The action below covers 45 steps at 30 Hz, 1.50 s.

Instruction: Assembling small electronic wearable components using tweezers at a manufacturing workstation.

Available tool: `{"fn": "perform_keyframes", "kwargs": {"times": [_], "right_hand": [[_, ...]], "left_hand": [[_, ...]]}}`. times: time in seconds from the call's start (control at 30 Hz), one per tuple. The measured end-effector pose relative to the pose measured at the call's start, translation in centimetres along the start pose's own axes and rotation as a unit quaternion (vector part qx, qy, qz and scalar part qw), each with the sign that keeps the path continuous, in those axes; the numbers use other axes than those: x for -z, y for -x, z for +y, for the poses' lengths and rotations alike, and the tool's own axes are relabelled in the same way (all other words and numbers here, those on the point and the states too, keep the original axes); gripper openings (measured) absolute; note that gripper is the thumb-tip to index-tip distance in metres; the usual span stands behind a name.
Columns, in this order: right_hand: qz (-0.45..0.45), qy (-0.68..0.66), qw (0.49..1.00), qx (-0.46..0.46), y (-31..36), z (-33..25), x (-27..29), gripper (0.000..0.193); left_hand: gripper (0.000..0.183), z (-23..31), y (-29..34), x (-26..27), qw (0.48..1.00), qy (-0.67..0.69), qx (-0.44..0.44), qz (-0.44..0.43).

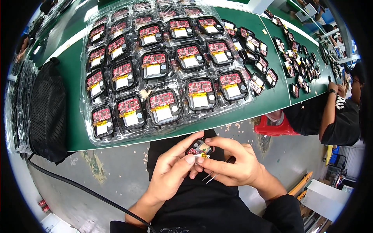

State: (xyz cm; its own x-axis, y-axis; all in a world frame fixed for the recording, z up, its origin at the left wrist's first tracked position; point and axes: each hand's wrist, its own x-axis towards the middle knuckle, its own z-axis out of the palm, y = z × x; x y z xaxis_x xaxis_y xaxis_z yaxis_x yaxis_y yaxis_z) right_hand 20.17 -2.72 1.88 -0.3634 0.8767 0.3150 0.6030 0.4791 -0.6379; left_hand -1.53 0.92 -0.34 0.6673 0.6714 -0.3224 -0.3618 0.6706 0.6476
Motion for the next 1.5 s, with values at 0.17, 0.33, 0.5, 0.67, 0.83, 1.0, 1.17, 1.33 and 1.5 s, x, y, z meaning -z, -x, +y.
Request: {"fn": "perform_keyframes", "kwargs": {"times": [0.17,0.33,0.5,0.67,0.83,1.0,1.17,1.33,1.5], "right_hand": [[-0.029,-0.138,0.988,-0.065,0.7,0.4,1.3,0.049],[-0.04,0.022,0.997,-0.068,-0.1,-0.1,2.8,0.037],[-0.034,0.178,0.983,-0.009,-1.0,-1.3,3.8,0.03],[-0.024,0.289,0.955,0.066,-1.6,-2.0,4.6,0.028],[-0.047,0.299,0.951,0.055,-1.8,-2.6,5.0,0.031],[-0.069,0.192,0.978,0.04,-1.9,-1.0,5.4,0.034],[-0.018,0.289,0.954,0.081,-2.1,-1.7,5.1,0.03],[-0.044,0.294,0.951,0.089,-2.4,-1.7,5.0,0.027],[-0.036,0.268,0.959,0.086,-2.2,-1.2,5.0,0.03]], "left_hand": [[0.042,0.4,0.2,-1.4,0.988,-0.131,-0.021,0.077],[0.033,-0.1,0.4,-1.7,0.942,-0.285,-0.133,0.116],[0.035,0.7,0.7,-1.6,0.919,-0.362,-0.125,0.091],[0.042,1.1,0.8,-2.0,0.89,-0.422,-0.144,0.101],[0.045,0.6,0.6,-2.5,0.9,-0.394,-0.142,0.12],[0.046,0.6,0.9,-2.5,0.911,-0.376,-0.12,0.119],[0.046,0.6,0.7,-2.5,0.909,-0.371,-0.134,0.132],[0.046,0.9,0.8,-2.6,0.911,-0.37,-0.122,0.131],[0.046,0.8,1.0,-2.6,0.921,-0.353,-0.102,0.126]]}}
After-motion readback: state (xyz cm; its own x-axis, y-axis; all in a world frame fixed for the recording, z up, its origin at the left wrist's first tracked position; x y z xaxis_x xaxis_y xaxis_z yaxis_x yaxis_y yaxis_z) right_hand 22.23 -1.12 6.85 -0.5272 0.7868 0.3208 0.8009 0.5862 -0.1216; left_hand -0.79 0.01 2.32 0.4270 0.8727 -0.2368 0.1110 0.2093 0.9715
